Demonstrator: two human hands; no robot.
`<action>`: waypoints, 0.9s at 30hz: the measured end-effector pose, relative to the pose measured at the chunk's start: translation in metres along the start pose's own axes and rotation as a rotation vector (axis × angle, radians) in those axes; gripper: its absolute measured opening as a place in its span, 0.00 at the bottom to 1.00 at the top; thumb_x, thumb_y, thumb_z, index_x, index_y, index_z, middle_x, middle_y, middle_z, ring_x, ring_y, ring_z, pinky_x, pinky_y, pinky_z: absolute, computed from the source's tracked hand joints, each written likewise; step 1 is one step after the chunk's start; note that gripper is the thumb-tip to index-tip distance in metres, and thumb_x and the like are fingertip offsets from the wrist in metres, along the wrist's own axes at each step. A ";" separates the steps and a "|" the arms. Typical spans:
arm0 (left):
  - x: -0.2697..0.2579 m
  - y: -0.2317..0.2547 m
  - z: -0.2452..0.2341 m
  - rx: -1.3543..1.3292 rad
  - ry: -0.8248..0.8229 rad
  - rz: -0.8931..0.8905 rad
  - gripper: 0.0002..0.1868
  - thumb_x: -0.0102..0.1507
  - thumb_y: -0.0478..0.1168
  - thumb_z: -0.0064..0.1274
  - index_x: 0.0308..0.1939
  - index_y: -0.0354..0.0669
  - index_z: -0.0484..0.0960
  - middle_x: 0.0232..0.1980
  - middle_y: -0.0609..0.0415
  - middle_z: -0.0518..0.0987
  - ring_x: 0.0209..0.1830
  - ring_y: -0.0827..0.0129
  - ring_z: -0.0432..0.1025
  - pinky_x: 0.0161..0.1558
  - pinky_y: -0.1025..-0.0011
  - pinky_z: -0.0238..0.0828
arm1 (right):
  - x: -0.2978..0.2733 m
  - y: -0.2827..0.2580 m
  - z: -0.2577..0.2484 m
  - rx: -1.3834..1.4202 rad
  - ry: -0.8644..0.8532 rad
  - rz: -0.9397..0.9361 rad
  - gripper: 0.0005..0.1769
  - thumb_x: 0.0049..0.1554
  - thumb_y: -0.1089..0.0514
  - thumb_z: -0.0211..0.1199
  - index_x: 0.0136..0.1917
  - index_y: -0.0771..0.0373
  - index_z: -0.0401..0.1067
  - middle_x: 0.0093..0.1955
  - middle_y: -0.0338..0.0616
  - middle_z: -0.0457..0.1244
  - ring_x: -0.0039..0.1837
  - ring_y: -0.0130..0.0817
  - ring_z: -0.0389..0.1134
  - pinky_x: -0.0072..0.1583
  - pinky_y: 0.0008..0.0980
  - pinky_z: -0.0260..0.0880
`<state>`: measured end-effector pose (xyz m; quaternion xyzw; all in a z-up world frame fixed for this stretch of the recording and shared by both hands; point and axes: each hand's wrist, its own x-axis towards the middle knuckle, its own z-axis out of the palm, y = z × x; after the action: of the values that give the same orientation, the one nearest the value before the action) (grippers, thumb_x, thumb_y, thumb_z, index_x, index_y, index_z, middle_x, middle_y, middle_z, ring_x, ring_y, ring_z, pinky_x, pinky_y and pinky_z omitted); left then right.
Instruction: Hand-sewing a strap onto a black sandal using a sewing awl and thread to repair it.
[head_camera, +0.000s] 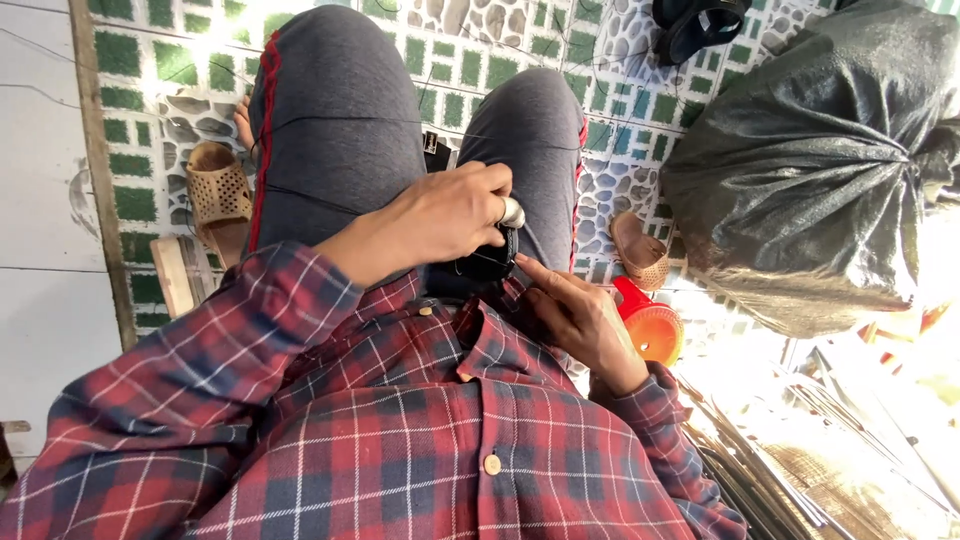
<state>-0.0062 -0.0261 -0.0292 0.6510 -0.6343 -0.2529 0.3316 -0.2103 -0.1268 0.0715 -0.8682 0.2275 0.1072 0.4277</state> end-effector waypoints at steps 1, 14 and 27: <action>0.004 -0.002 0.000 -0.014 -0.045 -0.023 0.17 0.54 0.55 0.63 0.23 0.48 0.79 0.40 0.67 0.67 0.38 0.72 0.66 0.39 0.74 0.69 | 0.000 0.001 0.000 0.010 -0.002 0.012 0.25 0.56 0.57 0.59 0.67 0.48 0.67 0.45 0.53 0.68 0.45 0.58 0.70 0.42 0.50 0.69; 0.016 0.007 -0.015 -0.119 -0.127 -0.031 0.19 0.52 0.53 0.64 0.18 0.45 0.77 0.35 0.64 0.68 0.37 0.65 0.68 0.37 0.67 0.72 | 0.005 0.007 -0.021 -0.248 -0.147 0.003 0.23 0.57 0.51 0.53 0.66 0.43 0.67 0.38 0.51 0.66 0.40 0.60 0.68 0.38 0.58 0.67; 0.019 0.002 0.003 -0.114 -0.090 -0.045 0.19 0.52 0.54 0.64 0.19 0.46 0.76 0.35 0.63 0.67 0.36 0.66 0.68 0.35 0.68 0.72 | 0.008 0.016 -0.017 -0.536 -0.080 -0.166 0.24 0.57 0.55 0.53 0.65 0.36 0.68 0.30 0.36 0.59 0.29 0.46 0.64 0.30 0.44 0.67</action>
<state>-0.0086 -0.0456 -0.0279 0.6331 -0.6183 -0.3248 0.3338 -0.2116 -0.1512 0.0674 -0.9611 0.1018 0.1624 0.1987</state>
